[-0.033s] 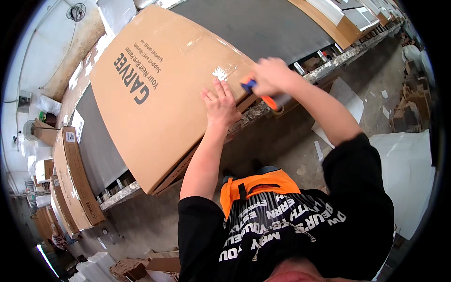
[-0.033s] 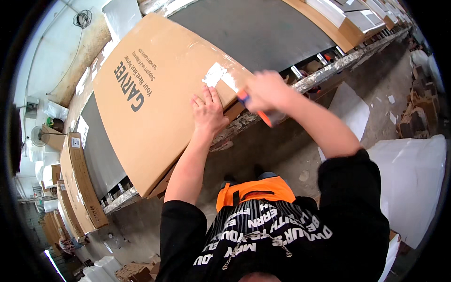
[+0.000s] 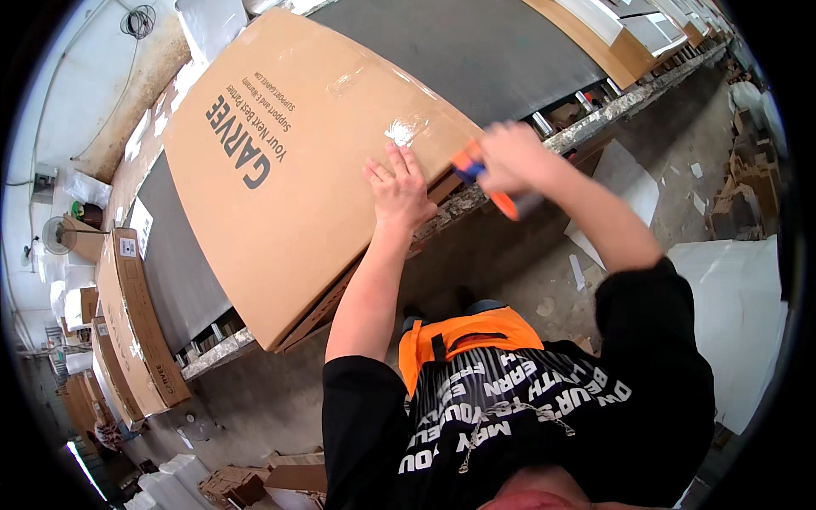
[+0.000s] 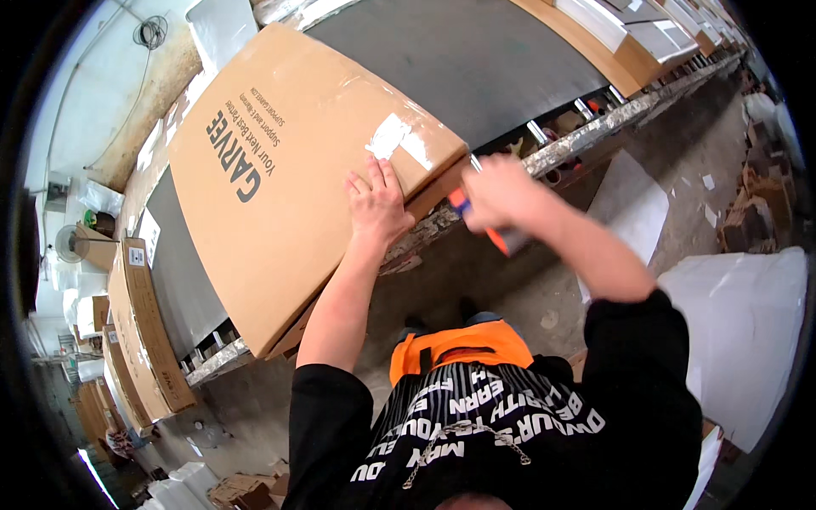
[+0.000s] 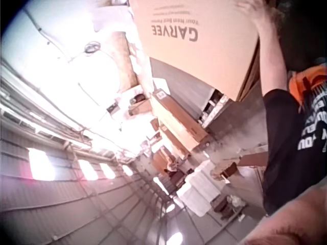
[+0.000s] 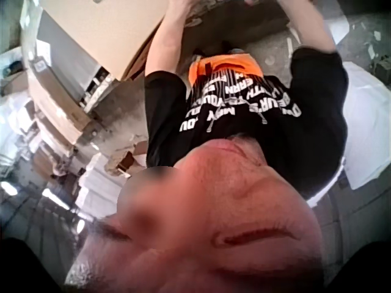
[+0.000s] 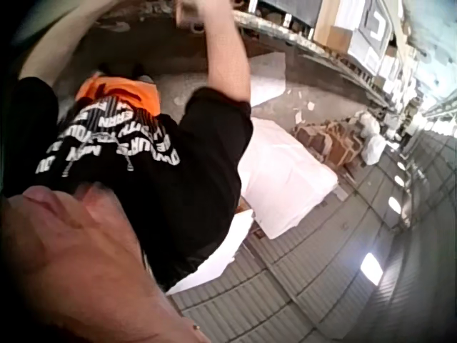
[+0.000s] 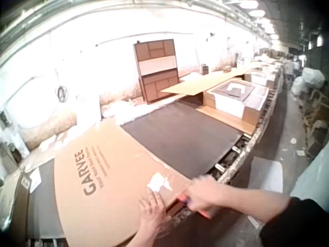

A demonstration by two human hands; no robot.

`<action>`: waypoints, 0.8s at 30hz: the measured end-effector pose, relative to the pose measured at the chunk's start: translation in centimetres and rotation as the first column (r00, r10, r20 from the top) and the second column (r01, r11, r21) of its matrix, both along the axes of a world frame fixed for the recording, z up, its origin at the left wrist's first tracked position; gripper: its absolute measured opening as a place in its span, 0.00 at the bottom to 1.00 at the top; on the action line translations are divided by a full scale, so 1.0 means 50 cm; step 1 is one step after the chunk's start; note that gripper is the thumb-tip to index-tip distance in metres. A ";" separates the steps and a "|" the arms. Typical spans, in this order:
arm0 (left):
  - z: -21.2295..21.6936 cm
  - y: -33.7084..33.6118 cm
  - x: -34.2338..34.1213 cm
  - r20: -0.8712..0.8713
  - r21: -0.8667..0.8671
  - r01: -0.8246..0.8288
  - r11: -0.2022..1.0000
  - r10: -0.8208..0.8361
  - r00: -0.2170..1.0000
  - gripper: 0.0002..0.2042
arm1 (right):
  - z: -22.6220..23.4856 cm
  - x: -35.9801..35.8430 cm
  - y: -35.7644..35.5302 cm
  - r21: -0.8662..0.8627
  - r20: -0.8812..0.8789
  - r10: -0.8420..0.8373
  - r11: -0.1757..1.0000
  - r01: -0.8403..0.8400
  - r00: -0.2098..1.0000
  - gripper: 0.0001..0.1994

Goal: The person packs furniture components into a large cardboard box on a conveyor belt, sealing it with a tape dispenser and then moving it to pick up foam sheets to begin the next box.

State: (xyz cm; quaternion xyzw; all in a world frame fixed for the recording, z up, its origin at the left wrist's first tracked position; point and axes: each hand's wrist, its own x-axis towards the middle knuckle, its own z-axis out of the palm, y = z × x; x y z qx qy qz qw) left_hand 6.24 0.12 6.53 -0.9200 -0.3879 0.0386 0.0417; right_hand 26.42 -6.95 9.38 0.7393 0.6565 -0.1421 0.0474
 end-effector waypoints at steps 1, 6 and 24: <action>0.004 0.004 -0.012 -0.012 -0.003 -0.030 1.000 0.030 0.999 0.47 | 0.046 -0.041 -0.042 -0.086 -0.053 0.023 0.996 -0.028 0.998 0.18; -0.015 -0.004 -0.014 0.032 0.051 -0.010 0.999 0.008 0.999 0.45 | 0.070 -0.128 -0.015 -0.120 0.033 0.107 0.987 -0.103 0.994 0.13; 0.068 -0.105 -0.597 -0.015 0.072 0.141 0.987 -0.141 0.990 0.47 | 0.007 -0.413 -0.332 0.300 -0.386 -0.276 0.865 0.403 0.880 0.22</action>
